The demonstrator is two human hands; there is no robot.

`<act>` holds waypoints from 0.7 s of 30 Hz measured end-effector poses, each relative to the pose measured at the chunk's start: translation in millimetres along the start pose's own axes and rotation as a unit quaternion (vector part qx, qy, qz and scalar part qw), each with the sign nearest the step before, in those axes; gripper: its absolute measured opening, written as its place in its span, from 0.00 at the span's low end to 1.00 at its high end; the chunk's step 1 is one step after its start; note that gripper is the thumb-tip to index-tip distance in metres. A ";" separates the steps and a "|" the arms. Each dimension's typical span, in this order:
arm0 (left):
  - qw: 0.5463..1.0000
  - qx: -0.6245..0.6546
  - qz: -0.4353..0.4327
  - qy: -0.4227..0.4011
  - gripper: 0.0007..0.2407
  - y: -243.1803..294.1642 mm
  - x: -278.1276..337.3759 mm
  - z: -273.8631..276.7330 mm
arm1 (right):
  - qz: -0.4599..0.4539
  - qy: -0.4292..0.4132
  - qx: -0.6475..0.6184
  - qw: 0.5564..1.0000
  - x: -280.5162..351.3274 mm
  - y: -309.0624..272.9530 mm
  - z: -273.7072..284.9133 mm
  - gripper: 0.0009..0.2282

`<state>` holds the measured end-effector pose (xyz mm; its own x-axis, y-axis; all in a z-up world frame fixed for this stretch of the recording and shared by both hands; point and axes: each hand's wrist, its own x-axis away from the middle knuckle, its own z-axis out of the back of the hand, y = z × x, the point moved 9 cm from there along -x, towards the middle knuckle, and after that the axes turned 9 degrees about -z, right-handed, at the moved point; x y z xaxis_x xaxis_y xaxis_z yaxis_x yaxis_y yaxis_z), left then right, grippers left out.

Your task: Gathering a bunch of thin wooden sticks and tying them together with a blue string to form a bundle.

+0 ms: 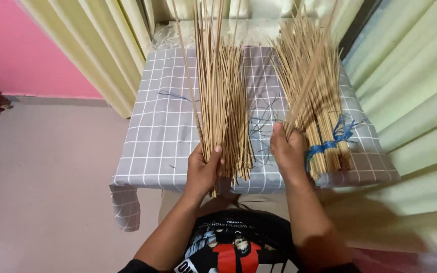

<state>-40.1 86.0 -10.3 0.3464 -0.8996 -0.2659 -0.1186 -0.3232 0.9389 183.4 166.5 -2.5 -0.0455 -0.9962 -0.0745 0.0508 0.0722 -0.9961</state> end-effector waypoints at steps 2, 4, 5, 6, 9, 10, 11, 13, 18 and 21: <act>1.000 0.014 -0.014 -0.005 0.05 5.2 -0.6 -4.3 | -0.013 -0.031 -0.156 0.987 12.4 -31.3 -16.5 0.12; 1.000 0.012 -0.008 -0.014 0.05 2.7 3.1 -7.8 | -0.023 -0.072 -0.152 0.986 24.9 -15.8 -40.1 0.10; 1.000 0.009 -0.004 -0.024 0.05 1.9 2.4 -11.6 | -0.032 -0.113 -0.148 0.982 29.7 -9.3 -55.3 0.13; 1.000 0.010 -0.006 -0.026 0.05 9.8 3.7 -15.9 | -0.029 -0.112 -0.148 0.982 35.9 -8.1 -62.8 0.13; 0.998 -0.031 -0.008 -0.053 0.08 30.4 7.6 -25.8 | -0.026 -0.118 -0.190 0.974 45.5 4.7 -81.0 0.10; 0.998 -0.032 -0.007 -0.050 0.07 35.1 7.6 -25.9 | -0.033 -0.118 -0.194 0.973 41.3 16.2 -81.6 0.09; 0.998 -0.034 -0.005 -0.046 0.07 39.5 8.3 -25.7 | -0.042 -0.119 -0.198 0.972 37.6 28.1 -82.3 0.08; 0.999 -0.028 -0.001 -0.037 0.07 18.7 8.5 -15.6 | -0.045 -0.117 -0.186 0.975 35.7 14.0 -76.1 0.11; 0.999 0.001 0.005 -0.032 0.10 -2.2 2.7 -6.4 | -0.057 -0.090 -0.160 0.981 27.0 6.1 -56.4 0.14; 0.999 -0.004 0.027 -0.032 0.10 -0.1 5.3 -6.0 | -0.084 -0.106 -0.201 0.970 34.5 17.3 -65.4 0.19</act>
<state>-32.7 83.1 -10.5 0.2799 -0.9326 -0.2278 -0.1277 -0.2713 0.9540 117.5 136.6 -25.3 0.1884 -0.9803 0.0603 -0.3340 -0.1216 -0.9347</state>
